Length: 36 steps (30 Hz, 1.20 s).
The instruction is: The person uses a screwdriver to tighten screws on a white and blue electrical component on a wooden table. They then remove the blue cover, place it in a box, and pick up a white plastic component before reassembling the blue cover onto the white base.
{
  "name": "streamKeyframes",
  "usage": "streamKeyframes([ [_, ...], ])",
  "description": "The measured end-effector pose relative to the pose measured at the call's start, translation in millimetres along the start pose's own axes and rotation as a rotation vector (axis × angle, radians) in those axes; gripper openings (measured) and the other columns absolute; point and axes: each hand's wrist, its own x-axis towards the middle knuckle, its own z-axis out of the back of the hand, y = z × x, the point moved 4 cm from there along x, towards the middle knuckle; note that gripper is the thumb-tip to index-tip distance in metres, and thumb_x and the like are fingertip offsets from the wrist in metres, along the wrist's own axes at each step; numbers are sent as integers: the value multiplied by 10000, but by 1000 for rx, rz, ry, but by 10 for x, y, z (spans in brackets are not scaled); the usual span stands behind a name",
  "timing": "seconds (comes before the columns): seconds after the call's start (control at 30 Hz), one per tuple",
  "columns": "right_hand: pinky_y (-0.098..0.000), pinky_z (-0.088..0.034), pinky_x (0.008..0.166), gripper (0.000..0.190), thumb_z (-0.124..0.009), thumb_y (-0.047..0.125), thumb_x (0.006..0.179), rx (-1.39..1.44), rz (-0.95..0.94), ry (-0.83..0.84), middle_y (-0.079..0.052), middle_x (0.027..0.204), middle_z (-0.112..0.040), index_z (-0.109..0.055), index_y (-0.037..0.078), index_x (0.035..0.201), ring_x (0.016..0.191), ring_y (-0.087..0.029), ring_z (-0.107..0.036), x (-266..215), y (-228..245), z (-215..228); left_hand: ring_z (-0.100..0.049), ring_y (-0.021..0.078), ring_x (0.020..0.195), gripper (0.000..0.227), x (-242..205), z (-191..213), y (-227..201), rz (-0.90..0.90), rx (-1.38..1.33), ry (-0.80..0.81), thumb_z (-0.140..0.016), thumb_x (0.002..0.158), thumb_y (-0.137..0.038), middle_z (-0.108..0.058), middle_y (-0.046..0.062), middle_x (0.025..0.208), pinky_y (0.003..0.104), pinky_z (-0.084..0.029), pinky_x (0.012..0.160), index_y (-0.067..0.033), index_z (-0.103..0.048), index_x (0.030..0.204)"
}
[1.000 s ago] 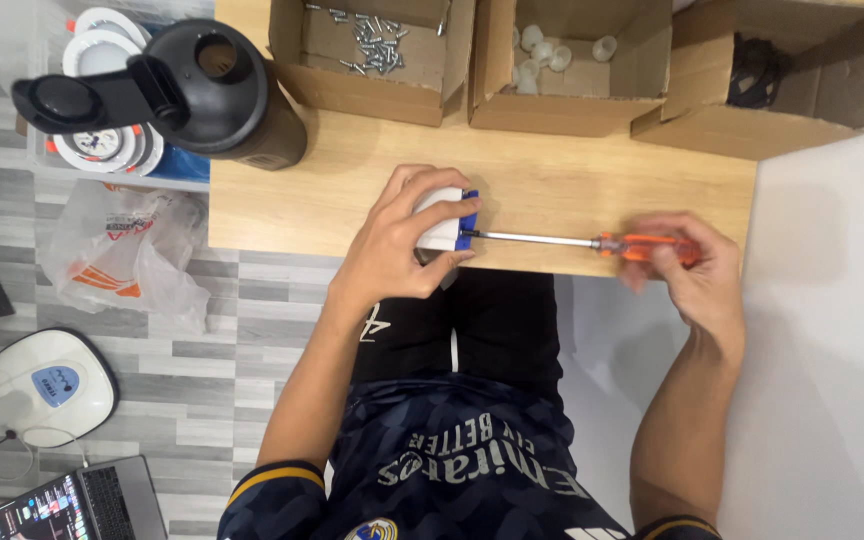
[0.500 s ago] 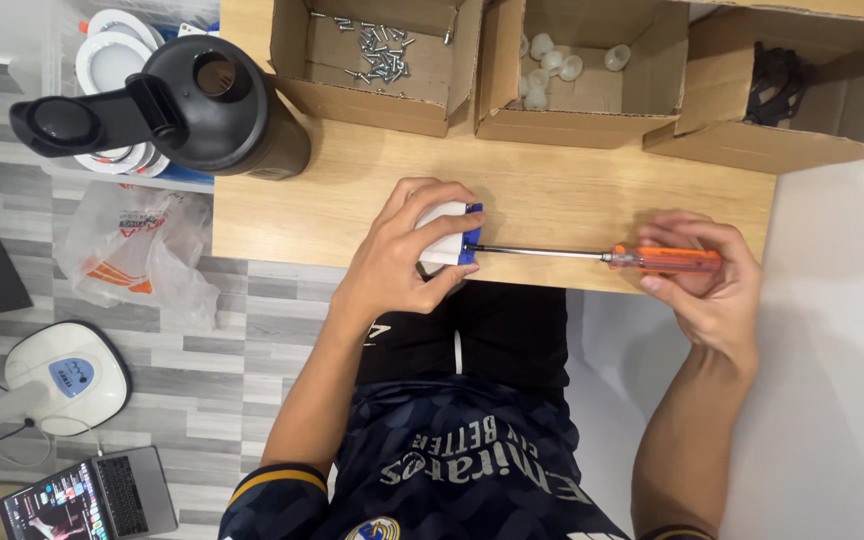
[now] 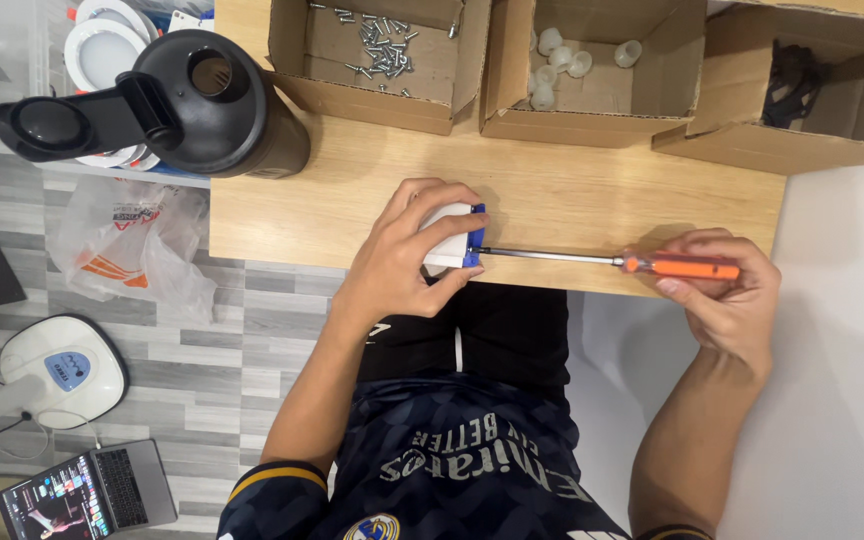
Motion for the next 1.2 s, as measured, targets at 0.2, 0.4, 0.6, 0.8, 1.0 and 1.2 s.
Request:
streamKeyframes([
  [0.2,-577,-637,1203,645,-790,0,852,-37,-49,87,-311,1430,-633,-494,-13,1425,1343,-476,-712,168,371,-356,-586,404,1228,333,6,4,6,-9,-3,-4,-782,1021,-198,-631,147,1418,543,-528,1118,-68,-672,1308],
  [0.4,-319,-475,447,327,-562,181,1165,-175,-236,37,-275,844,-715,-658,-104,1035,487,-271,-590,104,354,-311,-592,402,1223,318,25,19,-12,-14,1,-12,-787,1018,-185,-636,148,1401,533,-527,1113,-62,-679,1290],
  [0.6,-382,-643,953,239,-810,46,953,-221,-4,27,-197,1144,-723,-701,-14,1157,1093,-322,-721,-15,104,-18,-592,400,1214,340,12,5,-14,-12,10,-25,-813,1008,-182,-640,143,1400,528,-534,1111,-70,-677,1299],
  [0.8,-502,-648,1108,351,-794,-126,874,32,91,-12,-155,1118,-681,-636,78,1112,1088,-286,-711,-18,-5,-79,-595,397,1206,337,6,-1,-12,-15,17,-30,-814,998,-173,-644,140,1397,522,-537,1097,-73,-679,1290],
  [1.0,-344,-576,516,412,-556,273,1128,-171,-228,78,-281,1027,-750,-655,-110,1243,569,-333,-694,34,334,-265,-596,403,1211,337,-3,-10,2,-18,19,-34,-812,1004,-189,-641,142,1401,529,-538,1104,-71,-683,1292],
  [1.2,-347,-634,591,157,-643,16,1078,-139,-112,17,-272,969,-683,-659,-103,1180,681,-321,-721,-15,296,-214,-602,393,1212,338,5,4,-11,-21,20,-33,-810,1003,-177,-641,139,1401,520,-539,1103,-68,-681,1295],
])
